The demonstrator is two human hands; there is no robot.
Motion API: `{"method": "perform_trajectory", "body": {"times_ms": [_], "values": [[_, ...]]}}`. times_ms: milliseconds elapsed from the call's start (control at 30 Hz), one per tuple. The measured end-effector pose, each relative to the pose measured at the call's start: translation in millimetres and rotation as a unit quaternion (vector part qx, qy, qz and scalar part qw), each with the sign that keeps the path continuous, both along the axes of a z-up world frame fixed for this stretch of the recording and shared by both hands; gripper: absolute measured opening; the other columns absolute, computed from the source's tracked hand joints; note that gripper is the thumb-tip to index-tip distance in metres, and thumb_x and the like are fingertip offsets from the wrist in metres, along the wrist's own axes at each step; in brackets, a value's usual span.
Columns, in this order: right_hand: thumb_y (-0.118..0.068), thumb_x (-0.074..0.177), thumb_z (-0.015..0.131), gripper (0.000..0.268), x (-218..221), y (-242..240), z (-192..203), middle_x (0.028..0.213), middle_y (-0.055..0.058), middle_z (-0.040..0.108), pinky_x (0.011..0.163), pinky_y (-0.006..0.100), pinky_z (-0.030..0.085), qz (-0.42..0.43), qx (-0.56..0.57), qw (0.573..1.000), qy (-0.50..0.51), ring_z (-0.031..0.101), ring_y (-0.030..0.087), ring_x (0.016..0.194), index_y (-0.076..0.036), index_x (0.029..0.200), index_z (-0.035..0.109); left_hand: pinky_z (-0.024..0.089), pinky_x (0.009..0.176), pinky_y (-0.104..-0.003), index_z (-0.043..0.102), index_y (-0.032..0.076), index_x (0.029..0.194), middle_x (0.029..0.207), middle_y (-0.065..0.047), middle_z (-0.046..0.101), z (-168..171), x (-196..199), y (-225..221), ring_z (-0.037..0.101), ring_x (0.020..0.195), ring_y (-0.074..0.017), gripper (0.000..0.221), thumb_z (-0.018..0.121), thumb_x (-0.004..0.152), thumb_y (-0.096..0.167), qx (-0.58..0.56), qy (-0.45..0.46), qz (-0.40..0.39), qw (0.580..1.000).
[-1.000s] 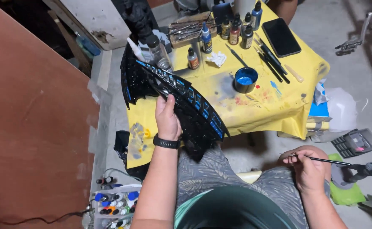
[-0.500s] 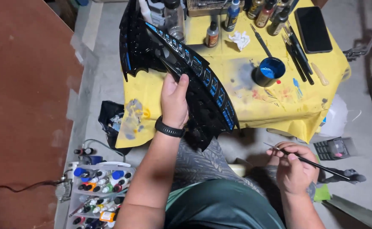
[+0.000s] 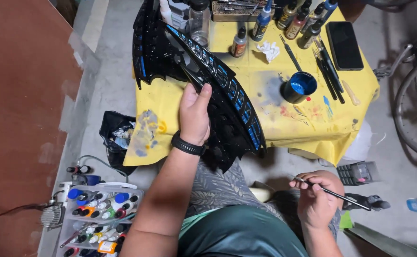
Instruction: The person paints blue highlights onto a black plastic model part using a fine-tipped brush, dipping the brush into a small cup of blue paint.
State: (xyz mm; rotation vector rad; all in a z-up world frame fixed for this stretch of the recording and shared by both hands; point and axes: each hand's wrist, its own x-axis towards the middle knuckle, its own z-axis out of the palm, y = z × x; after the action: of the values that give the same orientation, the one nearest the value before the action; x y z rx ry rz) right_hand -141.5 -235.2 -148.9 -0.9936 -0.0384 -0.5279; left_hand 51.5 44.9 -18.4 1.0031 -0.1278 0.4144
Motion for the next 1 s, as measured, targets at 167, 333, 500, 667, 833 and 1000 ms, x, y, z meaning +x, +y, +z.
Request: {"method": "perform_trajectory", "body": {"times_ms": [167, 333, 500, 667, 833, 1000], "values": [[-0.006, 0.099, 0.051, 0.011, -11, -3, -21, 0.077, 0.018, 0.056, 0.073, 0.050, 0.061, -0.019, 0.013, 0.999, 0.033, 0.058, 0.028, 0.074, -0.001, 0.102, 0.060, 0.047, 0.111, -0.034, 0.060, 0.005, 0.121, 0.125, -0.010, 0.067, 1, -2, -1, 0.060, 0.119, -0.0180, 0.022, 0.064, 0.102, 0.016, 0.014, -0.003, -0.004, 1.000], [-0.005, 0.100, 0.052, 0.010, -5, 1, -18, 0.082, 0.019, 0.057, 0.073, 0.051, 0.064, -0.018, 0.002, 0.999, 0.032, 0.059, 0.024, 0.075, -0.001, 0.101, 0.061, 0.047, 0.112, -0.035, 0.059, 0.004, 0.122, 0.127, -0.011, 0.067, -1, -1, -1, 0.060, 0.120, -0.0186, 0.023, 0.064, 0.102, 0.015, 0.011, -0.015, -0.008, 1.000], [-0.004, 0.094, 0.054, 0.008, 20, 28, 47, 0.073, 0.018, 0.057, 0.067, 0.047, 0.067, -0.023, -0.064, 0.998, -0.017, 0.061, 0.027, 0.073, -0.002, 0.095, 0.062, 0.048, 0.110, -0.034, 0.059, 0.005, 0.121, 0.125, -0.011, 0.067, -5, 2, -3, 0.061, 0.118, -0.0179, 0.022, 0.064, 0.102, 0.015, 0.002, -0.022, -0.001, 1.000], [-0.007, 0.100, 0.055, 0.010, 65, 41, 59, 0.082, 0.021, 0.054, 0.077, 0.050, 0.064, -0.065, -0.150, 0.980, -0.110, 0.059, 0.029, 0.081, 0.002, 0.103, 0.055, 0.052, 0.098, -0.029, 0.061, 0.007, 0.112, 0.109, -0.005, 0.067, 11, -6, -3, 0.059, 0.104, -0.0110, 0.012, 0.064, 0.103, 0.013, 0.033, 0.002, 0.026, 0.999], [0.002, 0.096, 0.056, 0.012, 120, 58, 67, 0.076, 0.025, 0.053, 0.074, 0.056, 0.060, -0.085, -0.221, 0.947, -0.217, 0.057, 0.032, 0.072, 0.012, 0.100, 0.051, 0.053, 0.086, -0.023, 0.061, 0.010, 0.102, 0.090, 0.003, 0.064, 33, -14, -5, 0.053, 0.089, -0.0033, 0.005, 0.064, 0.104, 0.013, 0.054, 0.027, 0.046, 0.997], [0.000, 0.094, 0.057, 0.012, 139, 67, 64, 0.072, 0.025, 0.054, 0.068, 0.053, 0.057, -0.093, -0.263, 0.923, -0.266, 0.059, 0.037, 0.067, 0.011, 0.094, 0.052, 0.053, 0.084, -0.023, 0.059, 0.009, 0.097, 0.086, 0.004, 0.060, 29, -9, -5, 0.052, 0.087, -0.0031, 0.009, 0.065, 0.103, 0.013, 0.065, 0.040, 0.064, 0.995]]}}
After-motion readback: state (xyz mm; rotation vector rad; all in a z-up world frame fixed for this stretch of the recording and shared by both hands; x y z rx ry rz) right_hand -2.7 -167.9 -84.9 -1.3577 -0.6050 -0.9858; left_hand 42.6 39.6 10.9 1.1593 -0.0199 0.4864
